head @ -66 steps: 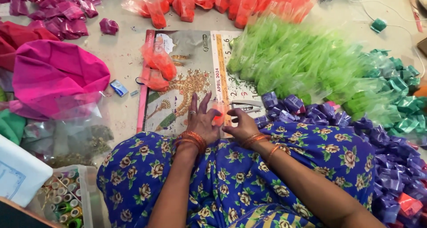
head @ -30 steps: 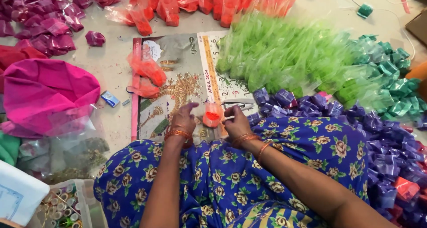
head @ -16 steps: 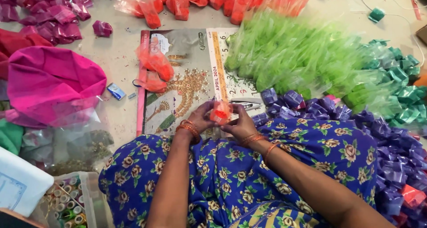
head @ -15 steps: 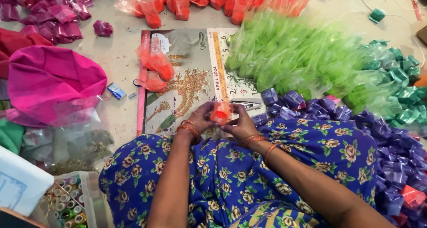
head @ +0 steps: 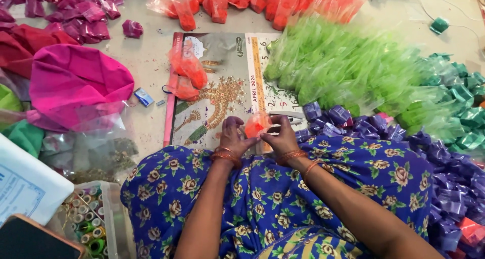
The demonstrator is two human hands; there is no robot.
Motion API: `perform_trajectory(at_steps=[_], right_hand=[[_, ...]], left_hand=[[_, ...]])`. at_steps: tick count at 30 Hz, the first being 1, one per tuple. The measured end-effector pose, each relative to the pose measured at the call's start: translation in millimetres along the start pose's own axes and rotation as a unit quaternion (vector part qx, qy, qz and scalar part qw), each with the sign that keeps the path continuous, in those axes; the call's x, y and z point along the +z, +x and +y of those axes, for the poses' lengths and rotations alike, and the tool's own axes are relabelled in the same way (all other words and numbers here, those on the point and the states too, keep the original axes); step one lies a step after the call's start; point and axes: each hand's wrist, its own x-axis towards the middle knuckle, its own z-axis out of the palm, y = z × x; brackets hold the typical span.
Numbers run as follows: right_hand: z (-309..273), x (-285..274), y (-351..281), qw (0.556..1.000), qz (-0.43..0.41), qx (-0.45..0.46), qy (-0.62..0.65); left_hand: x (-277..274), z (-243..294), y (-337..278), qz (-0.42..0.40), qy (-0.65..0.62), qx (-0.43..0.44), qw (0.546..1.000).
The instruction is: The person sits on the floor and ties small colored net fabric pouches. They gather the open end of each net pouch, twist and knot it closed by hand, and place the finished knotted pouches in rows on the floor with the other completed bundles.
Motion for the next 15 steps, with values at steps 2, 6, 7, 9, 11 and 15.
perform_trajectory(at_steps=[2, 6, 7, 9, 11, 15], right_hand=[[0, 0, -2, 1.0, 0.014, 0.011, 0.001], [-15, -3, -7, 1.0, 0.021, -0.007, -0.002], [-23, -3, -8, 1.0, 0.018, -0.022, -0.008], [-67, -11, -19, 0.993, 0.012, -0.096, -0.069], [-93, -15, -22, 0.977, 0.001, -0.17, -0.13], [-103, -14, -16, 0.891, -0.027, -0.33, -0.309]], left_hand=[[8, -11, -2, 0.023, 0.027, 0.033, 0.999], [5, 2, -1, 0.055, 0.019, 0.093, 0.994], [1, 13, -1, 0.036, -0.01, 0.06, 0.997], [4, 10, 0, -0.001, -0.06, 0.008, 0.998], [7, 6, 1, -0.033, -0.111, -0.047, 0.992], [6, -9, 0, -0.063, -0.157, 0.005, 0.986]])
